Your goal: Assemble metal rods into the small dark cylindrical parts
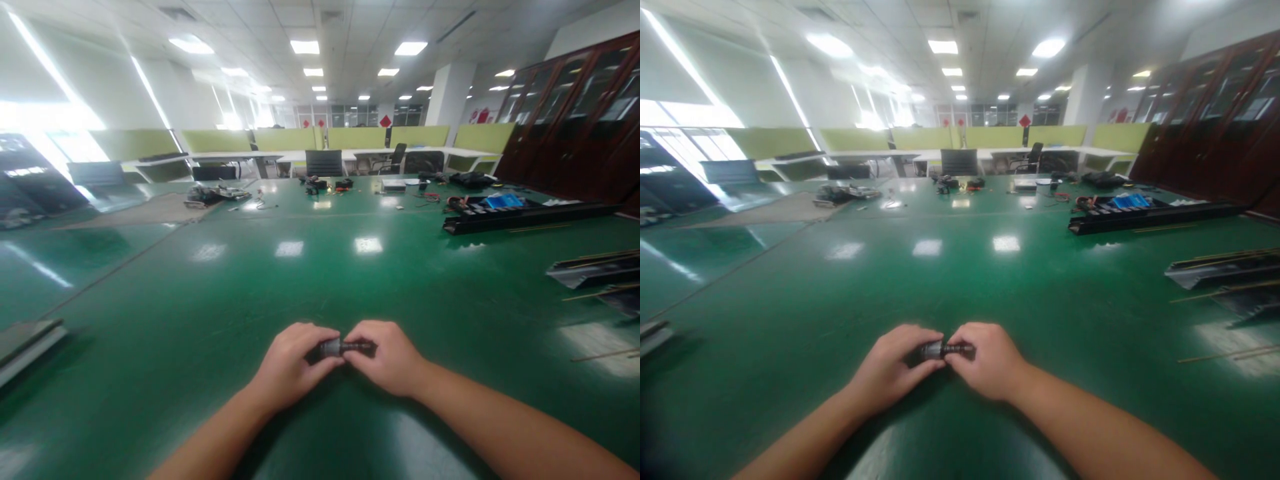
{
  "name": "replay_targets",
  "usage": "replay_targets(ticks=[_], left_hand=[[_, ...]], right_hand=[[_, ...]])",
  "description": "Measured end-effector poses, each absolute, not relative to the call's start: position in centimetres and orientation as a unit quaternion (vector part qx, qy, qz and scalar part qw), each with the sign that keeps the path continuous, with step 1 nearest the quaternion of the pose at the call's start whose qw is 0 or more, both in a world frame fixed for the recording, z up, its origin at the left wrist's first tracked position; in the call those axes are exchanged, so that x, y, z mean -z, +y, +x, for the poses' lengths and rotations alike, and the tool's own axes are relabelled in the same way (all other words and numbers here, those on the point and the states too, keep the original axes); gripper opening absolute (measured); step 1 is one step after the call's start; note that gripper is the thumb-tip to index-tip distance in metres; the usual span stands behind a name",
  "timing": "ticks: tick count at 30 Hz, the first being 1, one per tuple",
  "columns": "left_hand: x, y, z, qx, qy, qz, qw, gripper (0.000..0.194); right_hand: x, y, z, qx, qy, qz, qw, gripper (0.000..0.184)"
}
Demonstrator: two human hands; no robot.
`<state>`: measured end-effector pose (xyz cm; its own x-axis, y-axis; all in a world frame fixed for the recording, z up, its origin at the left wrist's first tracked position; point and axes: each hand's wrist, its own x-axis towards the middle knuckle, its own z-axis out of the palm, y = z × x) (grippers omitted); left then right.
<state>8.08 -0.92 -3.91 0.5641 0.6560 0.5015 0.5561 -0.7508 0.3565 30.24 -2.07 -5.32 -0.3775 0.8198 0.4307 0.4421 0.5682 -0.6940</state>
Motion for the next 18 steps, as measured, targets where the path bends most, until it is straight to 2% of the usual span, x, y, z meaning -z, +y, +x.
replay_targets(ticks=[7,18], left_hand=[[3.77,-1.06,8.14,-0.32,0.358,0.871,0.1,0.027],[4.14,-0.99,8.12,-0.325,0.358,0.872,0.072,0.026]], right_hand=[[5.12,-2.14,30.31,-0.251,-0.788,-0.408,0.388,0.005],[5.14,-2.02,30.26,-0.261,-0.786,-0.408,0.385,0.005]])
